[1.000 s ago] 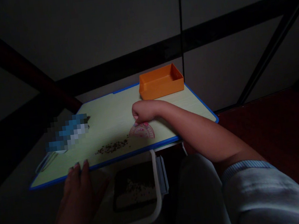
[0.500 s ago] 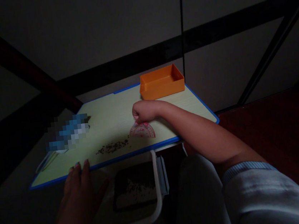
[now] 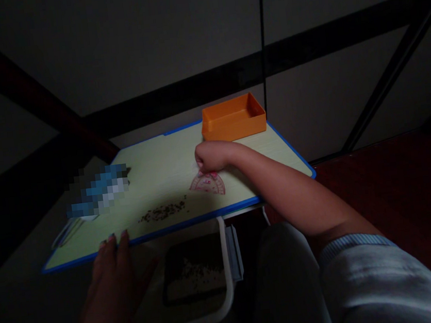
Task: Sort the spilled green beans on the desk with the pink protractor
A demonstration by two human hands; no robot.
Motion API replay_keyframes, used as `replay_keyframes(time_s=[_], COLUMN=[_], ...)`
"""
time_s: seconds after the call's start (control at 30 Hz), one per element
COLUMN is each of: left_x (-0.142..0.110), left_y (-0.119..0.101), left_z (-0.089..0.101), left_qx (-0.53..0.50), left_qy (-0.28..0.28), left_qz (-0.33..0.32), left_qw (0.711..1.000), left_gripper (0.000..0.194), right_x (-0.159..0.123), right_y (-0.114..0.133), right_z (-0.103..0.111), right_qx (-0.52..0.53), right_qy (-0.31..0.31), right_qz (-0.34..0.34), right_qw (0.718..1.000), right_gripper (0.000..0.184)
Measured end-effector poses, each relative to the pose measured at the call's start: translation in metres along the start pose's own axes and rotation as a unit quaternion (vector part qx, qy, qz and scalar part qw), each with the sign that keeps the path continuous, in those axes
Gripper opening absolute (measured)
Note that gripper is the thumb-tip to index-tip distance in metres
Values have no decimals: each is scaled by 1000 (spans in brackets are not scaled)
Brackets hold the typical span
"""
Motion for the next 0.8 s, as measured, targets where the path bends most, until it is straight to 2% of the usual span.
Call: replay_keyframes(time_s=[0.13, 0.4, 0.6, 0.8], left_x=[0, 1, -1, 0], left_y=[-1, 0, 0, 0], left_z=[1, -1, 0, 0], left_qx=[-3, 2, 0, -2], left_qy=[2, -6, -4, -6], left_qz=[-1, 1, 1, -3], left_qw=[1000, 1000, 1000, 1000], left_gripper=[85, 87, 87, 87], right_x=[0, 1, -1, -1], right_y=[-4, 2, 7, 5], right_z=[2, 0, -7, -5], right_qx=[-15, 12, 61, 48], right_qy=[-10, -17, 28, 13], right_qz=[-23, 4, 37, 28], right_qw=[1000, 1000, 997, 998], right_gripper=[13, 14, 15, 16])
Point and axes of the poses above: each hand's wrist, its own x-axis towards the middle knuckle, its own z-axis out of the back of the hand, y = z × x, the point moved 8 cm from there along x, towards the middle knuckle, and after that the axes turned 2 degrees about -z, right-handed, at the moved point
